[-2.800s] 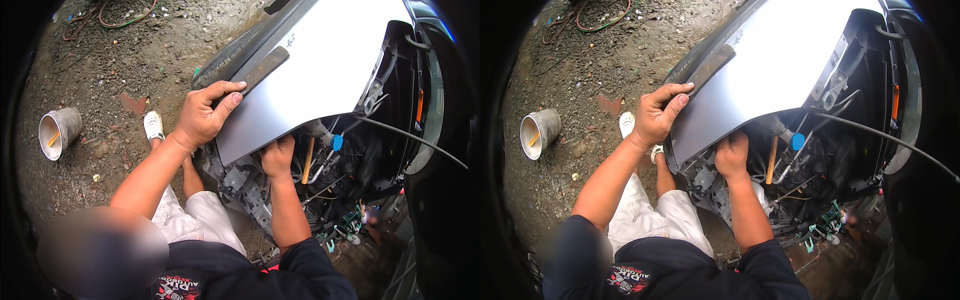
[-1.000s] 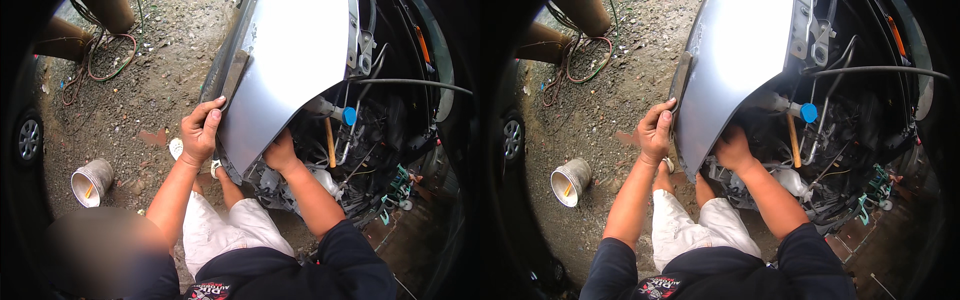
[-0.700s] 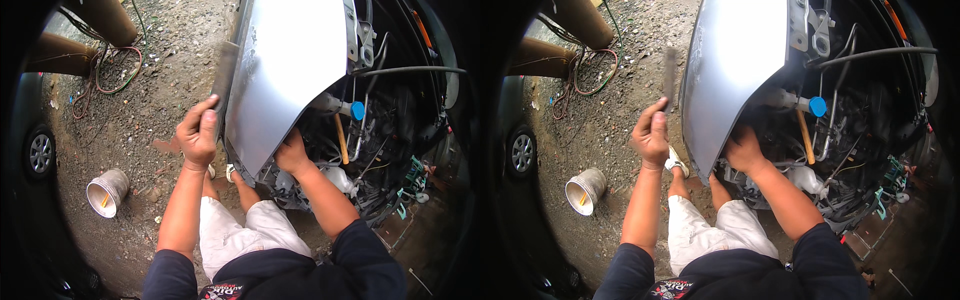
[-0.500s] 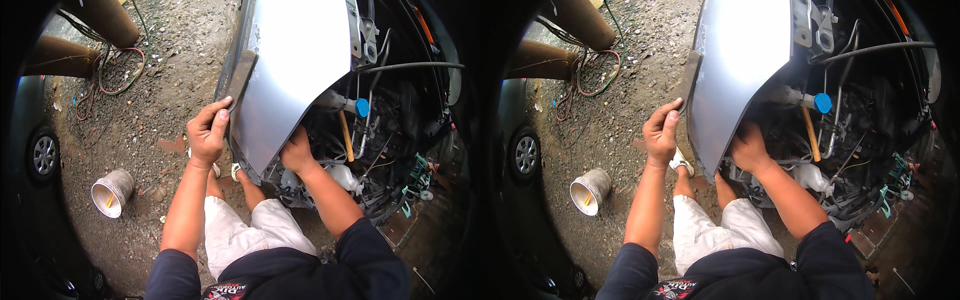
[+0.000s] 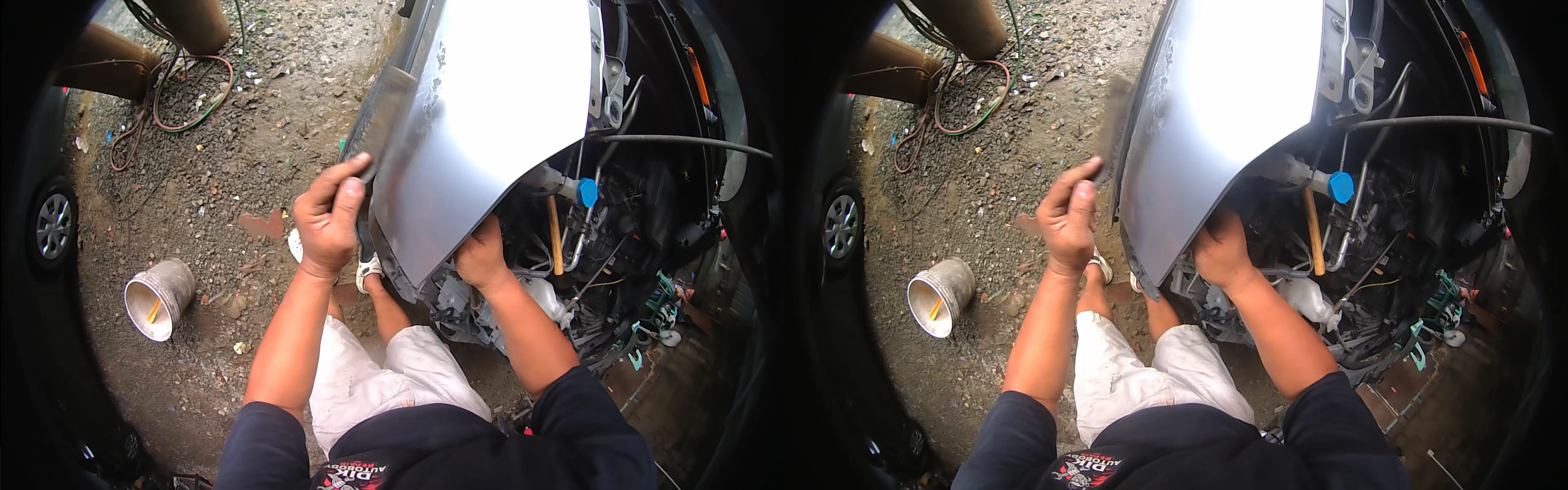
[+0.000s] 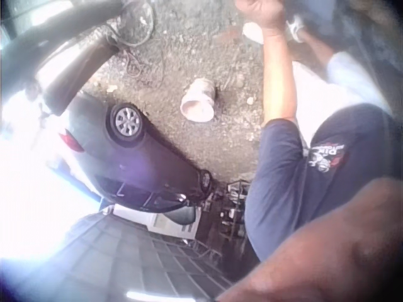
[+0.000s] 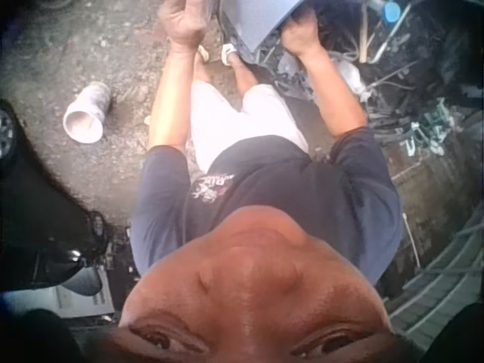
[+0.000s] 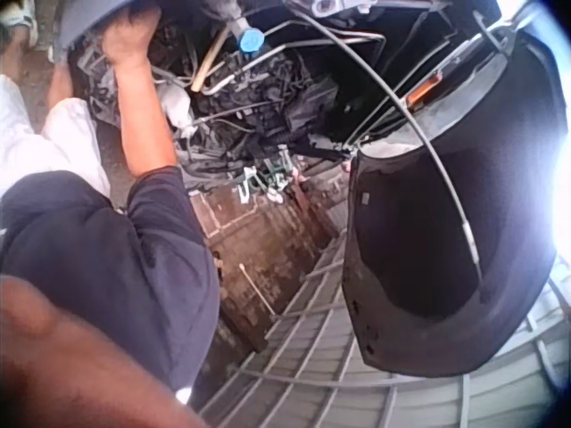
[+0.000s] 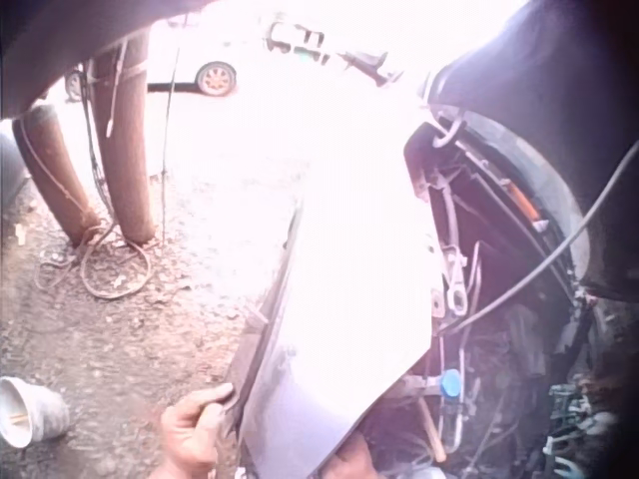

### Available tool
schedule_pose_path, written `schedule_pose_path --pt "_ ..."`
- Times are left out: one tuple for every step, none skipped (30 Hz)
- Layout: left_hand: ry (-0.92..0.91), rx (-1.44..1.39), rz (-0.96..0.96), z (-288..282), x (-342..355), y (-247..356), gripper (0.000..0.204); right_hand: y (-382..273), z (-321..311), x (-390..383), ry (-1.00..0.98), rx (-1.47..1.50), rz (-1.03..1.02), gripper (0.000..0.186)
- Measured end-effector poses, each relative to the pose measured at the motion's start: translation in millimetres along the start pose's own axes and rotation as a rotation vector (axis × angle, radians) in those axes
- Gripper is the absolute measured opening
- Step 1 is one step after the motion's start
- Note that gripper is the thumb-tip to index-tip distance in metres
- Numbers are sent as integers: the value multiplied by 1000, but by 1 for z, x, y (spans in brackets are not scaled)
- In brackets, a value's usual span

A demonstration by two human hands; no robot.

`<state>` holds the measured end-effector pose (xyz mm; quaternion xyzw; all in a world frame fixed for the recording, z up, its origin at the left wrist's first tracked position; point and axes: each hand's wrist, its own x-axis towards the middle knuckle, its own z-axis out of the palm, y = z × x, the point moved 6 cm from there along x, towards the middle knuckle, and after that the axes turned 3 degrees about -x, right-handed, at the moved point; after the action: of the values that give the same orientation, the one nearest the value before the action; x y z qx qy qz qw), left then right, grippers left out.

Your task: The person uses a pry tool and a mallet to reshape a dented car fender and then files the edge by hand with a metal file.

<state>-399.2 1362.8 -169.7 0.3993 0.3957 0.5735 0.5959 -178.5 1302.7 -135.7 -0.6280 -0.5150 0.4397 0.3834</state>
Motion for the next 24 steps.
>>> schedule_pose_path --pt "96 -128 41 -4 -3 6 29 1 1 -2 0 -22 9 18" --pt "41 -72 38 3 -5 1 29 0 1 -4 4 -17 11 18" --pt "-17 -15 43 12 -6 -2 29 -3 2 -3 4 -4 3 18" --pt "-144 137 46 22 -3 -8 28 -5 4 -2 3 9 -5 18" --pt "-136 127 -45 15 -4 -12 29 -5 6 -3 -4 9 -7 17" --pt "-137 199 -69 8 -3 -3 28 -3 6 -6 2 -1 -3 17" --pt "18 -46 -73 0 -6 0 27 -1 4 -8 8 -12 0 17" --pt "-8 16 1 5 -4 -1 27 2 1 -8 1 -28 -4 16" --pt "-27 87 72 7 -6 0 26 5 1 -6 -15 -34 -11 17" --pt "-47 151 142 13 -8 0 26 6 2 -5 -31 -40 -18 17" --pt "-89 155 45 13 -9 -8 26 3 2 -7 -4 -110 -81 17" --pt "-134 151 -48 17 -6 -12 25 -2 2 -10 27 -186 -149 18" --pt "-8 94 4 7 -2 -5 25 -1 0 -13 20 -212 -157 18" --pt "118 37 55 -2 -1 2 24 0 -1 -7 13 -236 -187 19" --pt "62 46 16 2 -4 -2 24 7 0 -6 -36 -205 -147 19" --pt "7 55 -23 8 -7 -8 24 11 2 -8 -55 -189 -123 20" --pt "-48 63 -62 14 -10 -13 24 15 2 -10 -68 -175 -98 20" --pt "-106 69 -93 22 -6 -13 24 15 2 -10 -49 -178 -96 21" --pt "-139 190 -29 20 1 -6 24 15 0 -9 -30 -182 -95 22" --pt "-114 244 -9 13 2 2 24 14 -1 -6 -40 -242 -161 22" --pt "33 26 -8 7 -2 9 24 13 1 -8 -53 -297 -220 23" --pt "-8 76 -10 8 -4 3 24 13 4 -9 -63 -310 -230 23" --pt "-52 127 -14 9 -8 -4 24 13 5 -12 -71 -322 -235 23" --pt "-99 174 -5 16 -6 -9 24 12 4 -8 -79 -296 -202 23"
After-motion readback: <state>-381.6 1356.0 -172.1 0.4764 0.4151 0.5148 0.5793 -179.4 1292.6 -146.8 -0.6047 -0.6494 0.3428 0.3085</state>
